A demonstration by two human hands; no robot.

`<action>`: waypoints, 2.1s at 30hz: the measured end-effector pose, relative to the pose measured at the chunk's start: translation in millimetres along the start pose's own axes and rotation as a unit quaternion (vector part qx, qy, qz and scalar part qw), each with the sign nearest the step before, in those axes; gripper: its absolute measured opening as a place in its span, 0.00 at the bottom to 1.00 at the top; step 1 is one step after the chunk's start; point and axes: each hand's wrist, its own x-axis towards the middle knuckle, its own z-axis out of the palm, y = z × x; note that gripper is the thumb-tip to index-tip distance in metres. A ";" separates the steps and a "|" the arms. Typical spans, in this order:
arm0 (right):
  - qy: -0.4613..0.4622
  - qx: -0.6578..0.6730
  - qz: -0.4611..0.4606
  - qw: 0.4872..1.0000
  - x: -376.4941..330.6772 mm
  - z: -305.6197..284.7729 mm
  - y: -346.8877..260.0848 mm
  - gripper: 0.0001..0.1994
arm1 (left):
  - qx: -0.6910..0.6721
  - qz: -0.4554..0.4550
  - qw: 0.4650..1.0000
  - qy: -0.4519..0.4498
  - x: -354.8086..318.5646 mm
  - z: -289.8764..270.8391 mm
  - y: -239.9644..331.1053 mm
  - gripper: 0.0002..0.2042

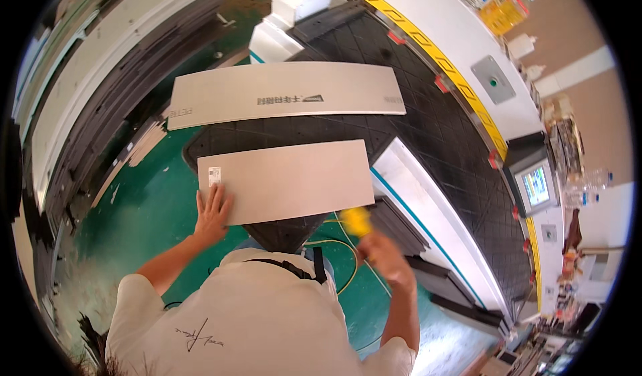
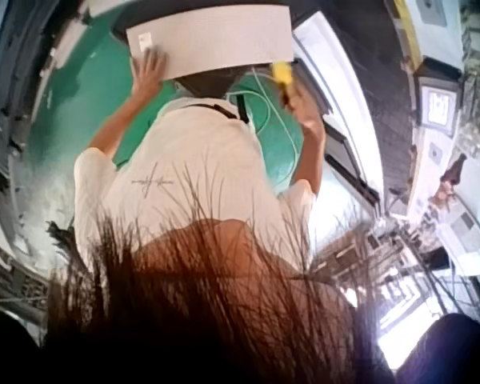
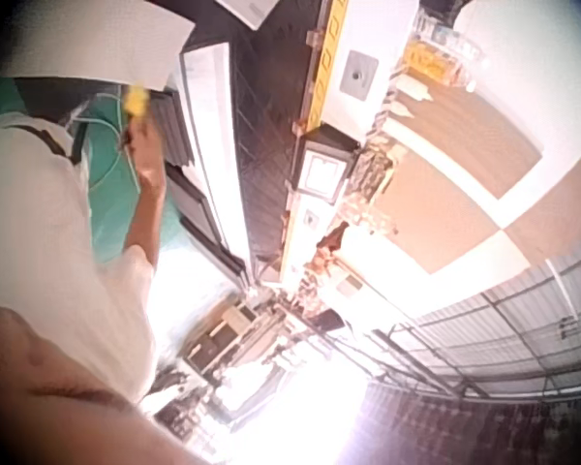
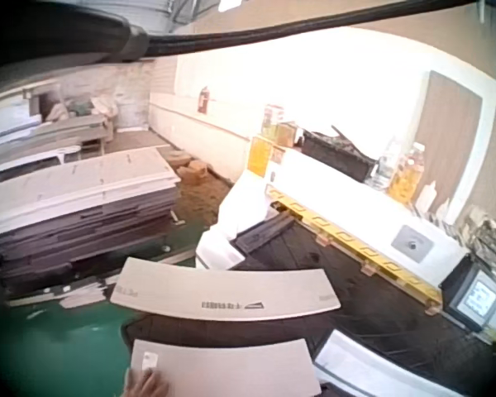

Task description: The person uses a yellow heat gun and a metal scraper to remove a protective film from white rectangular panels. They heat the film, lift the edges with the scraper, and peel it off by hand, repeating the process on multiple panels in a workshop setting.

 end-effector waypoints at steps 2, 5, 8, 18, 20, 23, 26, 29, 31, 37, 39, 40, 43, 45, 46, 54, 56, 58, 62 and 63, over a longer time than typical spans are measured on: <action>0.235 -0.010 0.139 0.962 -13.9 13.2 -37.7 0.18 | 0.036 0.029 0.998 0.038 4.0 15.6 5.2 0.43; -0.008 0.028 0.132 0.991 -46.0 34.1 -48.4 0.17 | 0.025 0.058 0.996 0.062 7.8 24.1 7.5 0.40; -0.065 0.015 0.176 0.982 -76.7 50.3 -14.7 0.23 | -0.009 0.093 0.995 0.039 15.6 17.8 10.4 0.34; -0.008 0.050 0.156 0.986 -71.2 91.9 -2.1 0.27 | -0.045 0.066 0.994 0.073 10.6 19.8 1.6 0.35; 0.035 0.040 0.131 0.990 -63.0 94.1 2.0 0.27 | -0.050 0.069 0.993 0.088 13.5 20.6 1.9 0.34; -0.014 0.052 0.129 0.990 -66.0 98.3 12.4 0.29 | -0.054 0.078 0.989 0.117 17.3 1.3 6.8 0.33; -0.075 0.199 0.116 0.970 -86.7 121.7 13.9 0.33 | -0.109 0.111 0.988 0.009 12.6 -89.8 -0.3 0.33; -0.060 0.258 0.097 0.959 -98.8 136.0 -3.0 0.32 | -0.231 0.072 0.968 -0.072 36.3 -162.9 -22.5 0.16; 0.045 0.140 0.083 0.986 -109.9 129.9 9.3 0.29 | -0.160 0.076 0.983 0.039 53.1 -159.4 -26.2 0.08; 0.306 0.181 0.054 0.933 -149.9 125.9 104.5 0.24 | -0.155 0.028 0.985 0.077 86.3 -153.2 -41.4 0.22; 0.106 0.143 0.039 0.983 -166.3 137.1 115.5 0.22 | -0.151 -0.005 0.988 0.030 91.0 -155.1 -54.4 0.23; -0.038 0.165 0.013 0.985 -149.3 143.8 81.1 0.22 | -0.179 -0.020 0.982 0.053 81.9 -140.8 -70.8 0.25; -0.098 0.135 0.080 0.983 -77.1 161.8 22.5 0.23 | -0.243 -0.085 0.966 0.021 36.9 -137.2 -93.9 0.28; -0.124 0.097 0.079 0.984 -40.5 162.0 -3.2 0.23 | -0.317 -0.127 0.939 0.027 -21.3 -125.0 -107.0 0.31; -0.147 0.076 0.068 0.984 -26.1 165.7 -13.5 0.23 | -0.354 -0.179 0.918 0.021 -65.1 -120.4 -114.8 0.32; -0.353 -0.039 0.053 0.933 2.4 192.9 -43.0 0.24 | -0.549 -0.438 0.686 0.189 -351.4 -67.5 8.9 0.40; -0.411 -0.068 0.070 0.906 4.0 209.0 -45.9 0.24 | -0.574 -0.511 0.593 0.240 -411.7 -45.4 63.3 0.40; -0.464 -0.097 0.100 0.875 27.2 215.5 -55.8 0.24 | -0.576 -0.574 0.504 0.290 -431.0 -33.5 115.8 0.40; -0.570 -0.088 0.220 0.787 51.2 243.2 -36.9 0.25 | -0.578 -0.630 0.361 0.372 -508.1 -35.1 195.6 0.38; -0.593 -0.057 0.292 0.748 89.0 247.4 -17.3 0.25 | -0.560 -0.652 0.333 0.388 -524.1 -39.2 210.7 0.38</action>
